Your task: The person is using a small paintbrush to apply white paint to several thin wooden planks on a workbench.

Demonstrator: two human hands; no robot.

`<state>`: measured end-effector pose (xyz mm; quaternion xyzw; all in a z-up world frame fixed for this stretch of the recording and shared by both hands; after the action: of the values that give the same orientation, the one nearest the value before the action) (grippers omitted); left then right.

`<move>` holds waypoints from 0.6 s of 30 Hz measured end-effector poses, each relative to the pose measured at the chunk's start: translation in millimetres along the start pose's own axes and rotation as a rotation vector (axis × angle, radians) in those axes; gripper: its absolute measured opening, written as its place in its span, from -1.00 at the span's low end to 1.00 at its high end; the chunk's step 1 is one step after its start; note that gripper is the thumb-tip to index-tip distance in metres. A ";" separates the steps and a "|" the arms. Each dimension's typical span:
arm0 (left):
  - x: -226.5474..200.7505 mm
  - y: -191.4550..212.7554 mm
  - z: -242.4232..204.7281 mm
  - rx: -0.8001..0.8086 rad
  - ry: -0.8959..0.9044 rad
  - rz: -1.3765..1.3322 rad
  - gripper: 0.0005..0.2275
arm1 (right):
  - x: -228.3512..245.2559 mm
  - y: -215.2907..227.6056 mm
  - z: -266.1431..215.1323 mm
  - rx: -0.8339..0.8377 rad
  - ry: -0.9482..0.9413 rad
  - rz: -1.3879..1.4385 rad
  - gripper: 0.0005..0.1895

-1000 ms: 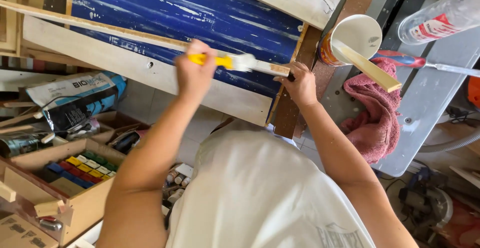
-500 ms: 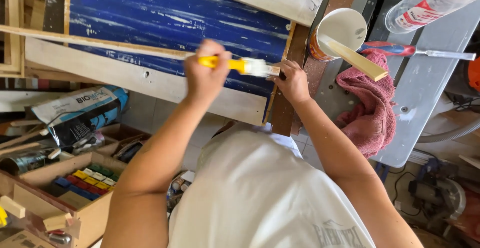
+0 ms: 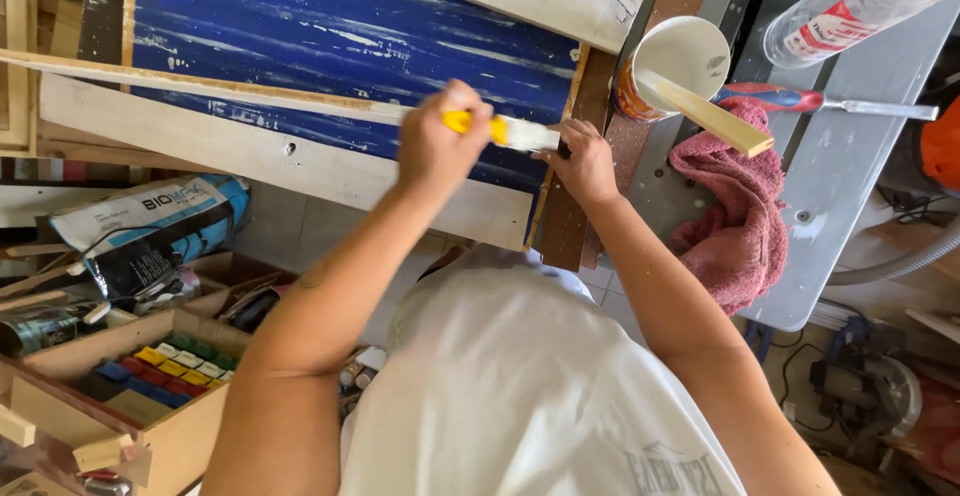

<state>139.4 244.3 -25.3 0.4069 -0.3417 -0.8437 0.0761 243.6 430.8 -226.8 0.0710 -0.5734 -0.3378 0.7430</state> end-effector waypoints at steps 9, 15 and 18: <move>-8.0 -15.7 -12.3 0.045 -0.015 -0.083 -0.91 | -12.8 -7.9 -5.3 -0.004 0.033 -0.095 -0.57; 99.6 134.4 2.2 -0.159 0.053 0.336 -0.89 | 9.9 4.0 -0.8 0.002 -0.027 -0.026 -0.61; 91.5 150.1 -1.9 -0.262 0.118 0.256 -0.89 | 15.5 4.7 1.0 0.021 -0.062 -0.062 -0.62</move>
<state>58.2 92.8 11.6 0.3953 -0.2731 -0.8391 0.2551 246.4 425.6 -211.7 0.0861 -0.5970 -0.3567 0.7134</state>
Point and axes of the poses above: each hand's wrist, its own z-axis towards the middle knuckle, its own y-axis out of the back of the hand, x = y × z, the point moved 3 cm from there along z, towards the middle knuckle, and after that the axes turned 1 degree about y, right-handed, at the moved point
